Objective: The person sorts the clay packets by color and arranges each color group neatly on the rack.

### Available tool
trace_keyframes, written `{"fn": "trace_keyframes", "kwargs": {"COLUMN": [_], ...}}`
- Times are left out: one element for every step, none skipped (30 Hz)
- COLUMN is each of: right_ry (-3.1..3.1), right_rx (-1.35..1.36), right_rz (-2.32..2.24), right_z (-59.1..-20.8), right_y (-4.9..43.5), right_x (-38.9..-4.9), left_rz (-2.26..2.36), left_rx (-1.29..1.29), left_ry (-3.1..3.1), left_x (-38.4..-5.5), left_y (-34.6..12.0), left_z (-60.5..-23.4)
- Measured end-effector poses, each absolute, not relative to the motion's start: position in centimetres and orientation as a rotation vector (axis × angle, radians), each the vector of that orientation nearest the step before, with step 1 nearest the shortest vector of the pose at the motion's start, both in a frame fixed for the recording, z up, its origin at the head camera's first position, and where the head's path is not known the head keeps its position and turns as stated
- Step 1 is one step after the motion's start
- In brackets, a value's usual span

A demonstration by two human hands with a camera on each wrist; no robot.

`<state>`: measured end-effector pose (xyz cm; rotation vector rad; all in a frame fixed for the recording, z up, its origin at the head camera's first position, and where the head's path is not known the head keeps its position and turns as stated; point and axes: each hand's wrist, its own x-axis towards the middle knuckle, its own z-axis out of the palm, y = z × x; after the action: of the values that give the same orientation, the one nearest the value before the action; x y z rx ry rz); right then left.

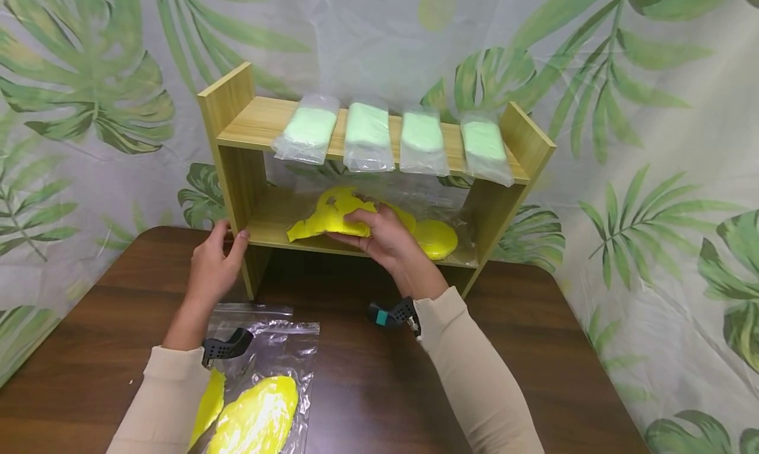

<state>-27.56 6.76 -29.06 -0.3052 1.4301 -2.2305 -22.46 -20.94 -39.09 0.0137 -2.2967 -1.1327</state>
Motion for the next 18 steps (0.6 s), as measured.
{"fn": "trace_keyframes", "kwargs": {"right_ry": [1.416, 1.404, 1.391, 1.382, 1.381, 1.379, 1.384, 1.387, 1.389, 1.395, 1.404, 1.412, 1.426, 1.438, 1.445, 1.455, 1.456, 1.456], "right_rx": [-0.307, -0.306, -0.317, -0.323, -0.336, -0.341, -0.335, -0.328, -0.320, -0.310, -0.302, -0.293, -0.288, -0.284, -0.276, -0.269, -0.260, -0.252], "right_rz": [-2.239, -2.246, -2.249, -2.250, -2.246, -2.245, -2.246, -2.246, -2.246, -2.246, -2.244, -2.242, -2.240, -2.236, -2.237, -2.238, -2.240, -2.243], "right_z": [-29.1, -29.1, -29.1, -29.0, -29.0, -28.9, -28.8, -28.7, -28.6, -28.6, -28.5, -28.5, -28.4, -28.4, -28.5, -28.5, -28.5, -28.5], "right_y": [6.7, 6.7, 6.7, 6.6, 6.5, 6.4, 6.4, 6.3, 6.2, 6.0, 5.9, 5.8, 5.7, 5.6, 5.6, 5.5, 5.5, 5.5], "right_x": [-27.8, -28.0, -28.2, -28.4, -28.7, -28.9, -29.1, -29.2, -29.4, -29.6, -29.7, -29.8, -30.0, -30.1, -30.2, -30.3, -30.4, -30.4], "left_rz": [-1.131, -1.131, -1.129, -1.129, -1.129, -1.129, -1.130, -1.132, -1.135, -1.136, -1.139, -1.141, -1.142, -1.143, -1.142, -1.142, -1.145, -1.147], "left_rx": [0.014, 0.014, 0.012, 0.011, 0.010, 0.009, 0.007, 0.005, 0.003, 0.002, 0.003, 0.004, 0.005, 0.006, 0.007, 0.007, 0.005, 0.001], "left_ry": [-2.295, -2.293, -2.291, -2.290, -2.289, -2.289, -2.289, -2.288, -2.289, -2.289, -2.287, -2.286, -2.284, -2.283, -2.282, -2.283, -2.285, -2.287], "left_x": [-22.5, -22.5, -22.5, -22.5, -22.5, -22.5, -22.6, -22.6, -22.6, -22.6, -22.6, -22.6, -22.6, -22.6, -22.5, -22.5, -22.5, -22.4], "left_y": [-20.9, -20.9, -20.9, -20.9, -20.9, -20.9, -20.9, -20.9, -20.9, -20.9, -20.9, -20.9, -20.9, -20.9, -20.9, -20.9, -20.9, -20.8], "left_z": [-39.1, -39.1, -39.1, -39.1, -39.1, -39.1, -39.1, -39.1, -39.1, -39.1, -39.1, -39.1, -39.1, -39.1, -39.1, -39.1, -39.1, -39.1]}}
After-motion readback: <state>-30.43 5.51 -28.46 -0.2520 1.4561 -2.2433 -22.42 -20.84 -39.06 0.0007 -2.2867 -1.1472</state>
